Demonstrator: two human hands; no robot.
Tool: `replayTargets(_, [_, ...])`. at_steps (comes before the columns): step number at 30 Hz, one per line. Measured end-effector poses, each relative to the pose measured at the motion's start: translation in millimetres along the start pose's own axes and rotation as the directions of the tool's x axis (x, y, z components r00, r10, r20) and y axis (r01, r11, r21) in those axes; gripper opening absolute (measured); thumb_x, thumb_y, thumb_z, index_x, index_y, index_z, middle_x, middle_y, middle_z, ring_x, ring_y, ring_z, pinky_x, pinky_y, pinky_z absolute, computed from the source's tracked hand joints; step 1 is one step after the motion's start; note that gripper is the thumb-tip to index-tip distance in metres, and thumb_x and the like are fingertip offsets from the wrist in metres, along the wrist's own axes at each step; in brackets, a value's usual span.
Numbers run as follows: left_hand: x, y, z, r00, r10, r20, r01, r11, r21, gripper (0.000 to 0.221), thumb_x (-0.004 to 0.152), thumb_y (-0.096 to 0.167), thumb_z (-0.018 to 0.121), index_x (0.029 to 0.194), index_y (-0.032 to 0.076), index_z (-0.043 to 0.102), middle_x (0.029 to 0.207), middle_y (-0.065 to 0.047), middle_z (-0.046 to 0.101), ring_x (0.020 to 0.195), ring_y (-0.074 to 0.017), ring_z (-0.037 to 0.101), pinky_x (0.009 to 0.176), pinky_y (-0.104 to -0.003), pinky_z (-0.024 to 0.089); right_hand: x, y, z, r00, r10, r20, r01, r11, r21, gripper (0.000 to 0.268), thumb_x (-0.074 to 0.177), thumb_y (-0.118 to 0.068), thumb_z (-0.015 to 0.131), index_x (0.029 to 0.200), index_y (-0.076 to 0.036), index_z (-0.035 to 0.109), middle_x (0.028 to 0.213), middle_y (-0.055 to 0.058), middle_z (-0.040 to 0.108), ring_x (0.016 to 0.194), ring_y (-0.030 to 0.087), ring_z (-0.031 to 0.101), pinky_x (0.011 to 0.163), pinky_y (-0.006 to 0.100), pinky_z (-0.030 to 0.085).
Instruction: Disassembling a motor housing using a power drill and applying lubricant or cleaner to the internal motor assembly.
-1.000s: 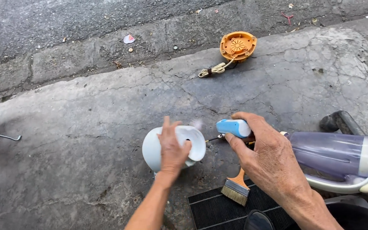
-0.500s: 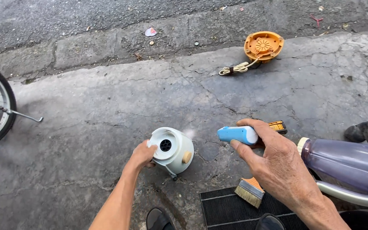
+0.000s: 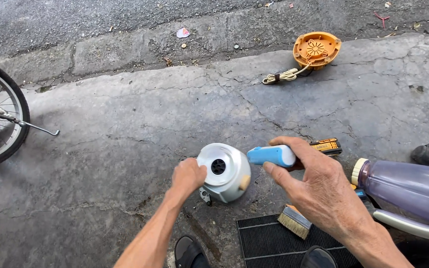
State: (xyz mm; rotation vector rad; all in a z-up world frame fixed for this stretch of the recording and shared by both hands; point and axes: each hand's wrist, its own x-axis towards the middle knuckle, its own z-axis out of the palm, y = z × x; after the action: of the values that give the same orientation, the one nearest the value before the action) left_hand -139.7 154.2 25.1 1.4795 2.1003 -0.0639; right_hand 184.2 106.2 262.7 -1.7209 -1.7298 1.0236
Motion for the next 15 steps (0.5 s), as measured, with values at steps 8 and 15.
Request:
replayTargets(8, [-64, 54, 62, 0.983, 0.006, -0.186, -0.047, 0.974, -0.220, 0.038, 0.098, 0.031, 0.066, 0.128, 0.008, 0.071, 0.105, -0.023, 0.082, 0.096, -0.0472, 0.080, 0.086, -0.056, 0.063, -5, 9, 16, 0.994, -0.006, 0.110, 0.010, 0.999, -0.043, 0.045, 0.087, -0.026, 0.084, 0.131, -0.021, 0.076, 0.107, -0.002, 0.090, 0.079, 0.015, 0.082, 0.066, 0.036, 0.065])
replayTargets(15, [-71, 49, 53, 0.897, 0.227, -0.379, -0.334, 0.910, -0.246, 0.033, 0.092, 0.014, 0.072, 0.125, 0.019, 0.074, 0.140, -0.007, 0.073, 0.125, -0.0300, 0.070, 0.102, -0.045, 0.059, -7, 15, 28, 0.992, -0.047, 0.114, 0.065, 0.985, -0.160, 0.047, 0.089, -0.027, 0.081, 0.134, -0.019, 0.072, 0.116, -0.002, 0.084, 0.076, 0.019, 0.083, 0.065, 0.038, 0.066])
